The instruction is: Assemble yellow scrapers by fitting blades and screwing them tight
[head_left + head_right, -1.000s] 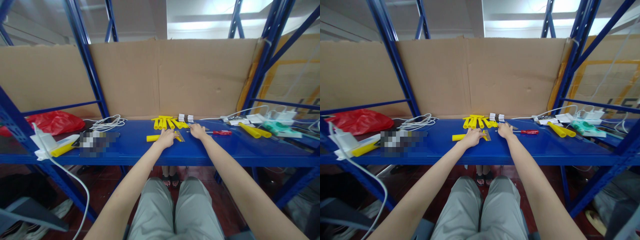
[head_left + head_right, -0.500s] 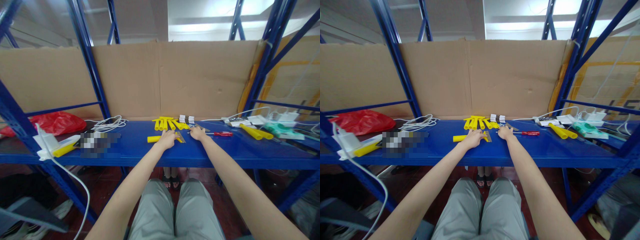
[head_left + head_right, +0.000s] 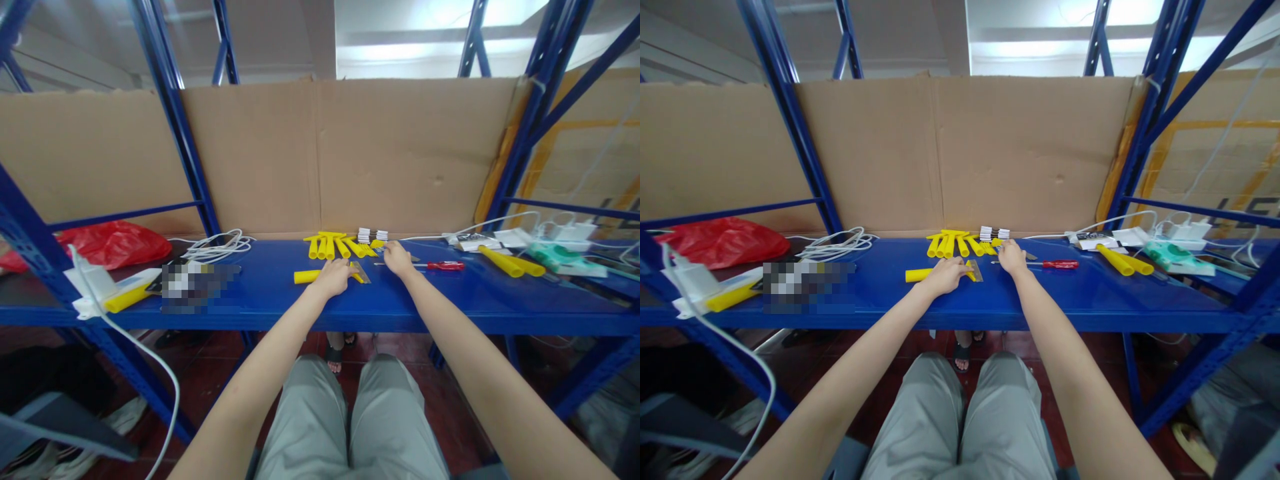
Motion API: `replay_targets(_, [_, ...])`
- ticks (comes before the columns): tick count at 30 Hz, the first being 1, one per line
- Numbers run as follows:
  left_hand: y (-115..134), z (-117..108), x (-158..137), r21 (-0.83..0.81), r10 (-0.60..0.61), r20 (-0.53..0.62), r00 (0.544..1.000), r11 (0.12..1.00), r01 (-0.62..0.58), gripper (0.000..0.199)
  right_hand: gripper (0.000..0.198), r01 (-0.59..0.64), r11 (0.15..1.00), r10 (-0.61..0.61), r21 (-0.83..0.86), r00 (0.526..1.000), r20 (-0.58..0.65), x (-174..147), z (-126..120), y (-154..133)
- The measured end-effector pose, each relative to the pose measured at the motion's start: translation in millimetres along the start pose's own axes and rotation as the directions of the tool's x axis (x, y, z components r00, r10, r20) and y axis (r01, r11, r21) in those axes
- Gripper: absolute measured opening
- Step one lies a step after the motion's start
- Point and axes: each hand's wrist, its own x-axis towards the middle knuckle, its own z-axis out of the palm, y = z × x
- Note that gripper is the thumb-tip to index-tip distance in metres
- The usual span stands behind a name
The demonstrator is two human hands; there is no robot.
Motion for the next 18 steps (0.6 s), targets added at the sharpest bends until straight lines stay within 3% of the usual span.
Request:
replay_targets(4, [0.2,-0.9,0.0,-0.005,0.008,0.001,1.000,1.000,-0.008,0.042,0.045,0.083,0.973,-0.039,0.214,0.979,-0.200,14.4,6.3,12.9])
replay_targets(9, [-0.2,-0.3,0.4,0.010,0.007,0.002,1.000,1.000,-0.007,0.041,0.044,0.111,0.918,0.048,0.380,0.922,-0.385,21.0,7.6,21.0])
replay_targets(15, [-1.1,0.1,1.7,0.012,0.006,0.022,1.000,1.000,-0.007,0.042,0.045,0.162,0.922,0.060,0.351,0.837,-0.543,20.2,6.7,28.1])
replay_targets(18, [-2.0,1.1,2.3,0.007,0.005,0.023,1.000,1.000,-0.006,0.043,0.049,0.165,0.939,0.036,0.301,0.825,-0.564,19.3,8.5,31.3])
